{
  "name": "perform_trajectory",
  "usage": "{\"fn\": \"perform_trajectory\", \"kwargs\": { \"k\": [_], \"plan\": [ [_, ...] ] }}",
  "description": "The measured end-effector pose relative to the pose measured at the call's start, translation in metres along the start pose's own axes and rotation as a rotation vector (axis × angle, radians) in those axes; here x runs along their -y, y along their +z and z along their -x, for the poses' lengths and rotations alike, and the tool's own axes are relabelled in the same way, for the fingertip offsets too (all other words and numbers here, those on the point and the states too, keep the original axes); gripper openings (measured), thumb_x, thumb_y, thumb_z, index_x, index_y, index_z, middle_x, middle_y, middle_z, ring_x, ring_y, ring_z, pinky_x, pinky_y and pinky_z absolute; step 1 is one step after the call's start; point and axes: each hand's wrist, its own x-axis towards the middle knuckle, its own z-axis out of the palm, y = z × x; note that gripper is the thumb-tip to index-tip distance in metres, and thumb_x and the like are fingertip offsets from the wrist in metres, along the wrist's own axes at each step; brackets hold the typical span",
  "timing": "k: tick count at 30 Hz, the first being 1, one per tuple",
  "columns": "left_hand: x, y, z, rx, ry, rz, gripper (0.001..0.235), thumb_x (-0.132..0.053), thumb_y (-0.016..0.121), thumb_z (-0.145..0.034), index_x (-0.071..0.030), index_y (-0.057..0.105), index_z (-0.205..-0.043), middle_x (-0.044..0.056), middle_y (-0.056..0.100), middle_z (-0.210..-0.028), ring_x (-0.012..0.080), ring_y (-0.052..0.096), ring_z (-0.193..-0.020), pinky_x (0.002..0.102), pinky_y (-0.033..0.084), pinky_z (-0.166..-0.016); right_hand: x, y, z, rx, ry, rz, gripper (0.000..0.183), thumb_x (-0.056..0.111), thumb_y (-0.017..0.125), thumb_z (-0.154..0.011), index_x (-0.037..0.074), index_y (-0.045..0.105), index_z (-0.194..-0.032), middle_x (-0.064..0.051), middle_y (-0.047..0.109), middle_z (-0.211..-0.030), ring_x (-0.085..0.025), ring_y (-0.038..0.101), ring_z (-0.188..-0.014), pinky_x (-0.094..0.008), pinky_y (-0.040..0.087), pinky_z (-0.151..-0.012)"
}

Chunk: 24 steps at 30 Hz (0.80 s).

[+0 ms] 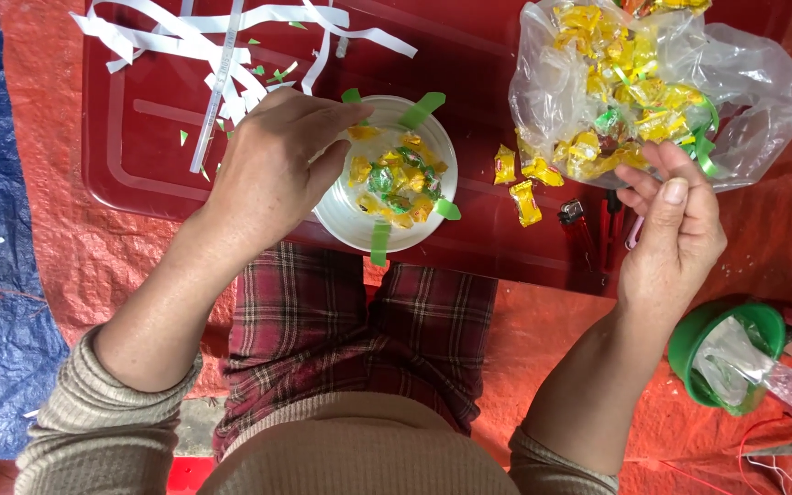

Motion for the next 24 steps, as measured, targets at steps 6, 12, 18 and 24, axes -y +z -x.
{"fn": "perform_trajectory", "kwargs": {
  "k": [6, 12, 18, 24],
  "plan": [
    [0.005, 0.003, -0.001, -0.045, 0.034, -0.071, 0.029, 0.008, 0.077, -0.08, 0.005, 0.08, -0.108, 0.013, 0.075, -0.093, 0.0235, 0.065, -0.079, 0.032, 0.055, -0.064, -0.002, 0.003, 0.001, 0.02, 0.028, -0.011, 0.036, 0.018, 0.04, -0.119, -0.007, 0.049, -0.143, -0.025, 0.059, -0.139, -0.03, 0.065, -0.116, -0.034, 0.053, -0.098],
    [0.008, 0.004, -0.001, -0.074, 0.053, -0.054, 0.02, 0.006, 0.079, -0.08, 0.001, 0.08, -0.099, 0.009, 0.078, -0.094, 0.0221, 0.07, -0.08, 0.032, 0.057, -0.07, -0.006, 0.006, 0.0, 0.05, 0.035, -0.012, 0.037, 0.019, 0.04, -0.118, -0.007, 0.049, -0.143, -0.025, 0.059, -0.139, -0.03, 0.065, -0.115, -0.035, 0.054, -0.098],
    [0.009, 0.007, -0.004, -0.091, 0.028, -0.037, 0.02, 0.005, 0.079, -0.075, 0.001, 0.08, -0.095, 0.008, 0.077, -0.093, 0.0232, 0.069, -0.082, 0.035, 0.058, -0.077, 0.001, 0.027, 0.0, 0.119, 0.062, -0.008, 0.037, 0.019, 0.042, -0.115, -0.006, 0.051, -0.139, -0.021, 0.061, -0.136, -0.027, 0.066, -0.115, -0.034, 0.054, -0.098],
    [0.012, 0.01, -0.004, -0.074, -0.001, -0.031, 0.016, 0.001, 0.075, -0.08, -0.001, 0.079, -0.096, 0.007, 0.076, -0.093, 0.0237, 0.068, -0.083, 0.037, 0.059, -0.079, 0.045, 0.074, -0.004, 0.275, -0.013, 0.074, 0.027, 0.006, 0.048, -0.11, -0.009, 0.06, -0.129, -0.02, 0.063, -0.134, -0.025, 0.067, -0.112, -0.031, 0.054, -0.098]
  ]
}}
